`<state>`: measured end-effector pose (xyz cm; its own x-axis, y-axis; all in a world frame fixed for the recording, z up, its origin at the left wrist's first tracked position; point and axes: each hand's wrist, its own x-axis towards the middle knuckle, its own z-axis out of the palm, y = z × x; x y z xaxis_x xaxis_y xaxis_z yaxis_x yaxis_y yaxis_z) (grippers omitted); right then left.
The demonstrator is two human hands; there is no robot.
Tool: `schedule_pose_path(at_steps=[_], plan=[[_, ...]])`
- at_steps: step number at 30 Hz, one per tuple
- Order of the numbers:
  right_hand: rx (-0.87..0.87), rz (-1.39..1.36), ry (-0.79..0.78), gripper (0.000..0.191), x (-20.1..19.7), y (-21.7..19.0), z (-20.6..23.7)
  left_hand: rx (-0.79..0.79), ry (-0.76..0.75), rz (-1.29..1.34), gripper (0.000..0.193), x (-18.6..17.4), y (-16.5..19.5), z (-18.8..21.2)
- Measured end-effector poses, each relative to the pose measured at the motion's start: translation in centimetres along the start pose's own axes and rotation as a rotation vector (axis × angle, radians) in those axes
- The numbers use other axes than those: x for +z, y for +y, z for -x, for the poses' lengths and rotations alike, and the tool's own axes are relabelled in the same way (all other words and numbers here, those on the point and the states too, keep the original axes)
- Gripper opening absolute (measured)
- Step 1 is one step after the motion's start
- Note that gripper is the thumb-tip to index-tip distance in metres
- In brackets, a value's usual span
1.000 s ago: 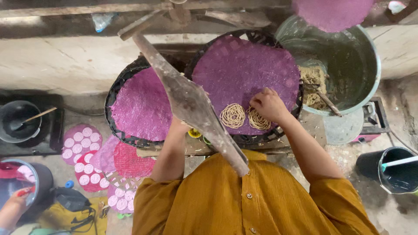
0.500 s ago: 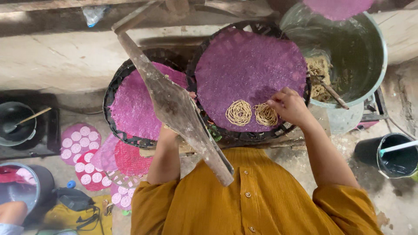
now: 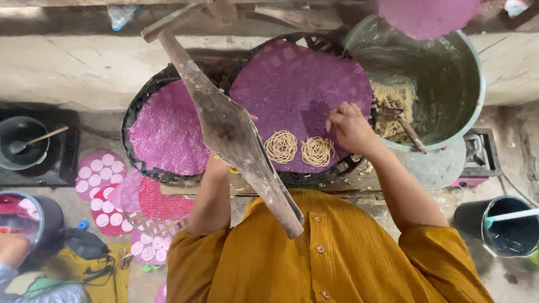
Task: The person uses a manual noodle press to extrude dough into thin strands, forming spiral coils on a purple mat inside a woven basket. They repeatedly load dough into the press, push the plunger, and cut the strands with a knife, then move to a second basket and repeat the process.
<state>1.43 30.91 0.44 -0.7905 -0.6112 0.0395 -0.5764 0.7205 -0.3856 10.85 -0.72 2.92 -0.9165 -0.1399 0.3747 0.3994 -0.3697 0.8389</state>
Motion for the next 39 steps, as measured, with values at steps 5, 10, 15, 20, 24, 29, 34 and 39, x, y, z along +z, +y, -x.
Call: schedule_pose_path(at_steps=[5, 10, 15, 20, 24, 29, 34, 39], plan=[[0.059, -0.444, 0.117, 0.031, -8.7, 2.4, 4.0, -0.109, -0.163, -1.010, 0.052, 7.8, -2.8, -2.5], [-0.263, -0.235, 0.469, 0.056, -17.9, 3.6, 5.4, 0.310, -0.279, -1.368, 0.018, 23.8, -9.4, -6.2], [-0.413, 0.370, 0.638, 0.047, -21.8, 5.4, 9.3, -0.098, -0.647, -1.283, 0.018, 32.3, -10.0, -10.0], [-0.286, -0.156, 0.211, 0.040, -25.1, 13.6, 11.4, 0.058, -0.808, -1.306, 0.016, 32.9, -10.8, -9.3], [-0.179, -0.439, 0.322, 0.045, -25.8, 22.8, 11.6, -0.080, -0.675, -1.492, 0.023, 29.0, -13.1, -10.9], [-0.117, -1.080, 0.820, 0.017, -22.2, 29.9, 13.5, -0.054, -0.488, -0.823, 0.033, 24.7, -15.7, -10.4], [-0.408, -1.600, 1.292, 0.039, -16.3, 28.5, 9.5, -0.261, -0.527, -0.046, 0.047, 27.6, -18.3, -10.6], [-0.387, -1.819, 0.529, 0.045, -10.8, 27.3, 6.4, 0.151, -0.231, 0.224, 0.040, 27.8, -17.1, -12.6]])
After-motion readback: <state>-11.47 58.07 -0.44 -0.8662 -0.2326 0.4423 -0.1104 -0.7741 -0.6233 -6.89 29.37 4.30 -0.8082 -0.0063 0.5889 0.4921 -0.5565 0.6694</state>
